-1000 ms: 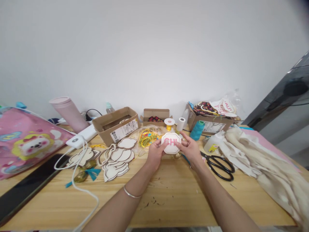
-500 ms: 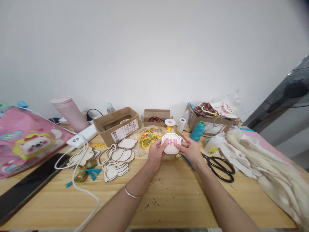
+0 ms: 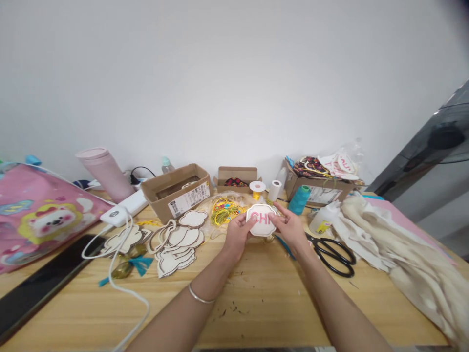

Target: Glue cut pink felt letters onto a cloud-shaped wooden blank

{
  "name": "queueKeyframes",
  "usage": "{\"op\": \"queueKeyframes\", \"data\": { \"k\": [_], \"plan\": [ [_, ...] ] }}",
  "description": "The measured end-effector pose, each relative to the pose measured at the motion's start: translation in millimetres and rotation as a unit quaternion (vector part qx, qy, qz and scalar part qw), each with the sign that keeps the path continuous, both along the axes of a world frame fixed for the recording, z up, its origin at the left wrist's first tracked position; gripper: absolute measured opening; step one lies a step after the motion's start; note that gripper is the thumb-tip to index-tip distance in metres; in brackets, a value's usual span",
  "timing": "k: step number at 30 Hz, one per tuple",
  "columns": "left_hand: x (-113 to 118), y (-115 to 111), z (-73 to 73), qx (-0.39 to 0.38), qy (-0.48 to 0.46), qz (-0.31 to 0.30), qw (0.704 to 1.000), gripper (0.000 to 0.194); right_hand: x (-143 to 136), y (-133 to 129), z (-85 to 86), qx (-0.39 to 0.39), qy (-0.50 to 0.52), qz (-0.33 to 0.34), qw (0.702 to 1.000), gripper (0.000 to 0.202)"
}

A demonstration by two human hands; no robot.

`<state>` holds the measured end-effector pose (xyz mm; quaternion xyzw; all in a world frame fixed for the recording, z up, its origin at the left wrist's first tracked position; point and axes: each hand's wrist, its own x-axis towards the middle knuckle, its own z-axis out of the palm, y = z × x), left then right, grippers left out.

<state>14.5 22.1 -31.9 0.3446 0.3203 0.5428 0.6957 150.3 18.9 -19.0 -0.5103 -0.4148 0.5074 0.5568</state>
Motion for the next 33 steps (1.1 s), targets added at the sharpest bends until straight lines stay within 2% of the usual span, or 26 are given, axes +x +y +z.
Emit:
{"op": "queueKeyframes", "data": {
  "k": [5,14,20,24,28,33],
  "plan": [
    [0.4,-1.1,-1.1,0.009,0.005,-0.018,1.0,0.041,-0.4,-0.8,1.5,0.028,-0.025,-0.021,0.999,0.08],
    [1.0,-5.1,0.5,0.019,0.027,-0.041,0.999,0.041,-3.3,-1.6,3.9,-0.006,-0.013,-0.027,1.0,0.078],
    [1.8,-6.3,1.0,0.026,0.037,-0.062,0.997,0.038,-4.2,-3.9,11.8,0.014,-0.11,-0.064,0.992,0.065],
    [3.4,-6.5,-1.1,0.045,0.062,-0.042,0.996,0.04,-4.5,-3.0,6.1,0.036,-0.149,-0.064,0.986,0.064],
    [4.5,-6.1,-3.9,0.033,0.063,-0.032,0.997,0.039,-3.9,-1.0,-1.4,0.055,-0.175,-0.057,0.981,0.066],
    [5.1,-5.5,-4.1,0.013,0.048,-0.015,0.999,0.041,-4.4,-1.2,1.4,0.037,-0.145,-0.029,0.988,0.073]
  ]
}}
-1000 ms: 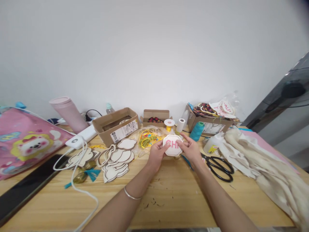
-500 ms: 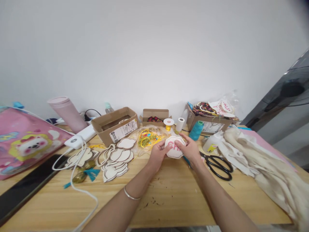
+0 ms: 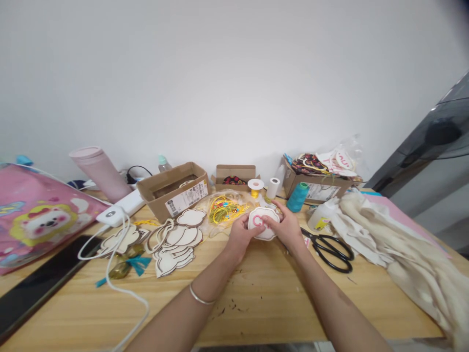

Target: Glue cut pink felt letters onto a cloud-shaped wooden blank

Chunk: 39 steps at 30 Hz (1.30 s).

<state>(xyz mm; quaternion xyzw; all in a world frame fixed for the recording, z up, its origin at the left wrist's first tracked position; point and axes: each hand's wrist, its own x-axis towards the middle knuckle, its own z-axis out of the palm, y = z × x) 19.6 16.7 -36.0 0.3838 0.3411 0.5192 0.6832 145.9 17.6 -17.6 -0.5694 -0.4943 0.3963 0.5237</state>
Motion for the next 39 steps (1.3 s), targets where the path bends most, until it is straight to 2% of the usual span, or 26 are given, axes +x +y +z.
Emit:
{"op": "queueKeyframes", "data": {
  "k": [4,8,12,18,24,31,39],
  "plan": [
    [-1.0,-0.1,1.9,0.01,0.004,-0.002,1.0,0.044,-0.1,-1.3,4.4,-0.001,0.012,-0.006,1.0,0.075],
    [-1.8,-1.7,5.2,0.018,-0.038,-0.04,0.998,0.053,2.2,-2.6,7.5,0.002,0.014,-0.025,1.0,0.076],
    [-2.1,-2.3,5.7,0.02,-0.06,-0.052,0.997,0.044,3.7,-2.4,7.2,0.006,0.027,-0.014,1.0,0.079],
    [-3.1,-0.4,8.0,0.016,-0.073,-0.057,0.996,0.044,5.7,-0.3,2.9,0.006,0.064,0.003,0.998,0.083],
    [-8.3,2.6,11.8,0.002,-0.035,-0.034,0.999,0.034,7.0,-0.6,6.0,0.003,0.058,-0.009,0.998,0.082],
    [-9.0,3.6,13.7,-0.002,0.054,0.036,0.998,0.031,4.2,-3.3,10.0,0.019,0.013,-0.005,1.0,0.081],
    [-8.8,3.8,15.5,-0.005,0.071,0.047,0.996,0.023,4.5,-4.1,8.8,0.023,0.004,0.015,1.0,0.086]
  ]
}}
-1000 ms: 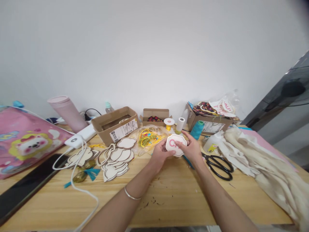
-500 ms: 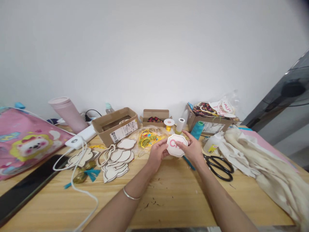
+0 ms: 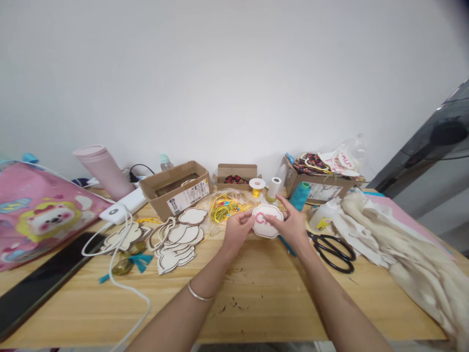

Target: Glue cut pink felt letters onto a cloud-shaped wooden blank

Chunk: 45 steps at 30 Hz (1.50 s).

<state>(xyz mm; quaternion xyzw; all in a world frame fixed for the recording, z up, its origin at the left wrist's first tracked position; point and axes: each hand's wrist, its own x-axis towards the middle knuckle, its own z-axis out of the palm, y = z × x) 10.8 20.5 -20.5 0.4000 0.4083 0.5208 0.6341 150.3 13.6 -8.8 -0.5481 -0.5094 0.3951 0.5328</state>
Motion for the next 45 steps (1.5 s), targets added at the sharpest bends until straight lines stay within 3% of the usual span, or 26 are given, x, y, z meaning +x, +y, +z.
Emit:
{"op": "queueKeyframes", "data": {
  "k": [7,11,15,18,26,31,33,39,45],
  "plan": [
    [1.7,-3.7,4.2,-0.005,0.006,-0.002,1.0,0.029,1.9,1.7,-1.9,0.002,0.007,-0.007,1.0,0.087],
    [-0.5,-4.8,5.1,0.011,-0.056,0.0,0.998,0.031,3.3,1.8,-0.9,-0.007,0.017,-0.025,1.0,0.084],
    [-5.8,2.7,-1.3,0.042,-0.132,0.108,0.985,0.016,4.0,3.3,-3.6,-0.002,0.036,-0.032,0.999,0.08],
    [-9.4,8.6,-7.5,0.016,-0.128,0.159,0.979,0.019,3.7,3.8,-4.8,0.003,0.053,-0.029,0.998,0.079],
    [-8.5,8.2,-12.2,-0.01,-0.022,0.138,0.99,0.025,2.0,2.5,1.2,0.005,0.098,-0.035,0.995,0.07],
    [-0.9,1.2,-11.4,-0.002,0.0,-0.052,0.999,0.04,3.4,2.9,1.4,0.013,0.117,-0.036,0.992,0.066],
    [0.8,-2.5,-8.9,-0.001,0.009,-0.096,0.995,0.041,3.5,2.7,2.5,0.015,0.125,-0.032,0.991,0.068],
    [-1.2,-3.5,-6.4,-0.008,-0.007,-0.064,0.998,0.037,1.3,4.5,-0.8,-0.007,0.125,0.048,0.991,0.09],
    [-0.6,-2.7,-5.3,-0.007,-0.012,-0.046,0.999,0.035,5.8,8.6,-14.6,-0.012,0.174,0.08,0.981,0.08]
  ]
}}
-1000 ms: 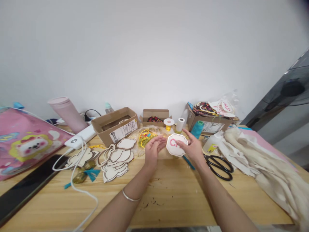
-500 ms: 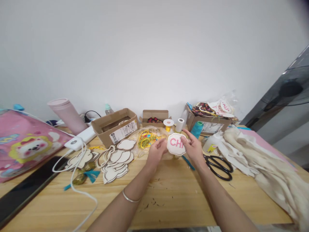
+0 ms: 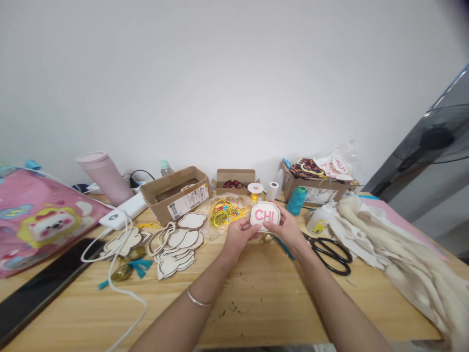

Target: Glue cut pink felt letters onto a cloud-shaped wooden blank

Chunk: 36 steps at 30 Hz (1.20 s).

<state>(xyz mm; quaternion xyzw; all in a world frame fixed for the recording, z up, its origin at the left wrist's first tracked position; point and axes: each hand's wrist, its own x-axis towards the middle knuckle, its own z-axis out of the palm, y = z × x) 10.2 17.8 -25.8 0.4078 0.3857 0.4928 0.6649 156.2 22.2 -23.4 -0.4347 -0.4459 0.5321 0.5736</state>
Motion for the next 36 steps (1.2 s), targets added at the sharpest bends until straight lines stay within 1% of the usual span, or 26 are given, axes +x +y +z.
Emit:
{"op": "queueKeyframes", "data": {
  "k": [2,4,5,7,9,10,12,13,14,15,17,18,19,21,22,24,27,28,29,30,31,33,34,35,36],
  "plan": [
    [0.3,-0.5,1.5,-0.002,0.004,0.01,1.0,0.032,2.1,0.8,-1.1,-0.013,0.011,0.026,1.0,0.081],
    [0.2,-0.8,3.1,-0.007,0.006,0.02,1.0,0.03,5.1,2.2,0.3,-0.011,0.001,0.025,1.0,0.078],
    [0.0,-0.9,3.9,-0.01,0.004,0.024,1.0,0.029,7.8,3.0,1.6,-0.001,-0.016,0.004,1.0,0.073],
    [-0.6,-0.9,5.5,-0.012,0.0,0.028,1.0,0.028,17.9,3.3,5.3,0.03,-0.074,-0.073,0.994,0.054],
    [-1.4,-1.0,7.3,-0.014,-0.007,0.035,0.999,0.025,36.8,-0.8,10.2,0.055,-0.153,-0.162,0.973,0.033],
    [-1.8,-0.9,8.0,-0.018,-0.01,0.04,0.999,0.024,49.7,-5.6,12.9,0.067,-0.19,-0.192,0.96,0.029],
    [-2.4,-0.4,8.6,-0.028,-0.019,0.056,0.998,0.023,79.7,-21.8,18.4,0.099,-0.263,-0.244,0.928,0.03],
    [-2.5,0.1,8.1,-0.032,-0.025,0.064,0.997,0.024,94.7,-32.9,20.7,0.104,-0.309,-0.248,0.912,0.031],
    [-2.5,0.8,7.0,-0.034,-0.03,0.069,0.997,0.025,108.3,-45.2,22.5,0.093,-0.367,-0.224,0.898,0.03],
    [-2.3,1.7,5.3,-0.034,-0.035,0.071,0.996,0.026,119.5,-57.9,23.5,0.072,-0.43,-0.178,0.882,0.026],
    [-1.2,3.3,0.6,-0.029,-0.042,0.065,0.997,0.028,132.7,-80.6,23.0,0.038,-0.544,-0.097,0.833,0.014],
    [-0.3,3.8,-1.8,-0.028,-0.042,0.057,0.997,0.028,134.9,-88.8,21.5,0.028,-0.592,-0.082,0.801,0.011],
    [0.6,4.0,-4.0,-0.028,-0.042,0.05,0.997,0.029,134.9,-94.2,19.5,0.024,-0.627,-0.08,0.775,0.014],
    [2.1,3.2,-7.0,-0.034,-0.042,0.037,0.998,0.029,131.9,-96.7,14.1,0.018,-0.67,-0.069,0.739,0.025],
    [2.6,2.4,-7.7,-0.037,-0.044,0.034,0.998,0.029,130.6,-94.6,11.1,0.012,-0.681,-0.065,0.73,0.028],
    [2.5,0.7,-7.9,-0.042,-0.051,0.031,0.997,0.028,132.2,-87.1,5.0,-0.008,-0.694,-0.062,0.717,0.027],
    [1.0,0.0,-6.8,-0.05,-0.072,0.034,0.996,0.025,147.2,-79.0,-1.3,-0.024,-0.705,-0.074,0.705,0.021],
    [0.4,0.4,-6.5,-0.052,-0.08,0.035,0.995,0.024,154.1,-79.4,-1.8,-0.024,-0.7,-0.082,0.709,0.019],
    [-0.2,0.9,-6.3,-0.055,-0.087,0.034,0.994,0.023,160.5,-81.6,-1.2,-0.025,-0.689,-0.083,0.72,0.017],
    [-0.8,1.5,-6.4,-0.056,-0.094,0.034,0.993,0.021,165.4,-85.6,0.7,-0.033,-0.668,-0.085,0.738,0.014],
    [-1.2,2.1,-6.7,-0.058,-0.1,0.035,0.993,0.02,168.0,-90.7,3.8,-0.025,-0.635,-0.088,0.767,0.012],
    [-1.7,2.8,-7.9,-0.06,-0.109,0.033,0.992,0.019,164.5,-102.2,12.7,0.012,-0.518,-0.09,0.851,0.016],
    [-1.6,3.1,-8.8,-0.06,-0.113,0.031,0.991,0.02,158.3,-107.1,17.7,0.02,-0.443,-0.102,0.891,0.023],
    [-1.5,3.3,-9.9,-0.058,-0.116,0.03,0.991,0.021,149.4,-110.7,22.4,0.018,-0.369,-0.098,0.924,0.036],
    [-1.2,3.6,-11.1,-0.056,-0.12,0.03,0.991,0.023,138.7,-112.5,26.3,0.005,-0.311,-0.074,0.948,0.046]
  ]
}}
